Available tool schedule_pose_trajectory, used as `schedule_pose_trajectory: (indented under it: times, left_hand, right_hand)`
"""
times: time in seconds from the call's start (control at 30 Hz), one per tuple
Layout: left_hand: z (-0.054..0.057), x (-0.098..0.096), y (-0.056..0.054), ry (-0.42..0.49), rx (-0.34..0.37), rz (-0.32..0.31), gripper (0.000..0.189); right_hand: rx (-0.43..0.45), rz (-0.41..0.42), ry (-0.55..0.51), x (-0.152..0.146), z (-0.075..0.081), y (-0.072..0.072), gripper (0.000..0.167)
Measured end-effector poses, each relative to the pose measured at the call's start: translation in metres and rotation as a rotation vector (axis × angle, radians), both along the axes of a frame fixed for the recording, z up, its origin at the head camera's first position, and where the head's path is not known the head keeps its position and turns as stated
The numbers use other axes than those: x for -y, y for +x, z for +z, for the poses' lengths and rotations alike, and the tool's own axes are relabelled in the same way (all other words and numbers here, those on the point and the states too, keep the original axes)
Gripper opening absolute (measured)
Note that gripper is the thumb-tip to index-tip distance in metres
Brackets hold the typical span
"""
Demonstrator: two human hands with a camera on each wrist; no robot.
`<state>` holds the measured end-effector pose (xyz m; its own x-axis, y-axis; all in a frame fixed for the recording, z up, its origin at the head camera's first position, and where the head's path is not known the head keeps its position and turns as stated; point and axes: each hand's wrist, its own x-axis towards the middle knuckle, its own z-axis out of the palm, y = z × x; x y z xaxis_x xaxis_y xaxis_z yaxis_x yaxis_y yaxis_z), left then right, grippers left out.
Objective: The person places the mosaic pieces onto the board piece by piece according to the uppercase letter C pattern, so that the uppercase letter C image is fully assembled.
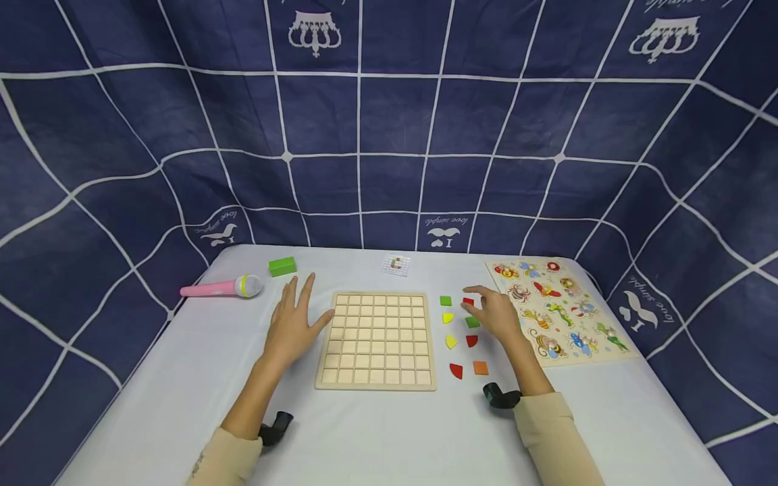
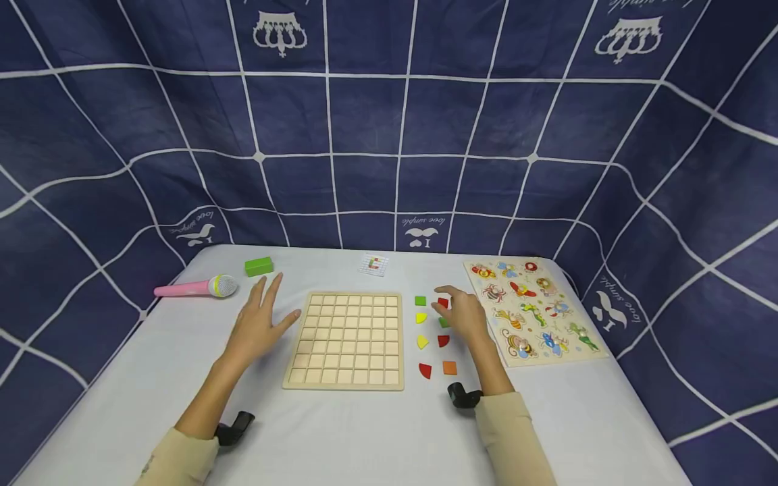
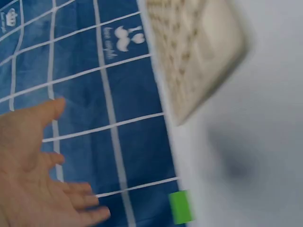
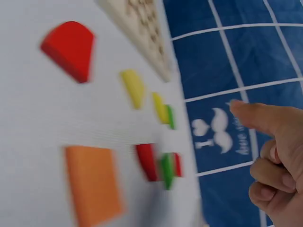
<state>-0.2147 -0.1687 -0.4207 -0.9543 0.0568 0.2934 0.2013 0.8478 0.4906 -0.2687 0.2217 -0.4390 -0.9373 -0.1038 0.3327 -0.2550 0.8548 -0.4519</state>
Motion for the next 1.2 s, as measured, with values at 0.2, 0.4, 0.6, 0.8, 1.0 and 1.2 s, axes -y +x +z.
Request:
schedule_pose_trajectory:
  times: [0.2, 0.4, 0.6, 0.8, 1.0, 1.2]
  left_hand:
    - [-0.041, 0.004, -0.001, 0.094, 0.134, -0.168, 0.086]
    - [-0.072, 0.011, -0.003, 0.096, 0.268, -0.311, 0.091]
    - [-0.084, 0.015, -0.002, 0.051, 0.273, -0.314, 0.091]
    - [-0.084, 0.015, -0.002, 0.045, 0.262, -0.298, 0.091]
    - [-0.085, 0.016, -0.004, 0.042, 0.254, -0.306, 0.09]
    - [-0.088, 0.017, -0.004, 0.041, 0.259, -0.312, 0.088]
  right_hand:
    - [0.174, 0.101, -0.053, 0.006, -0.029, -0.01, 0.036]
    - [0.251, 0.122, -0.022, 0.008, -0.045, -0.015, 0.036]
    - [0.275, 0.093, 0.009, 0.011, -0.049, -0.017, 0.034]
    - [0.241, 0.101, 0.032, 0.012, -0.049, -0.02, 0.031]
    - [0.234, 0.093, 0.041, 0.013, -0.048, -0.021, 0.027]
    - [0.252, 0.145, -0.005, 0.016, -0.049, -0.02, 0.029]
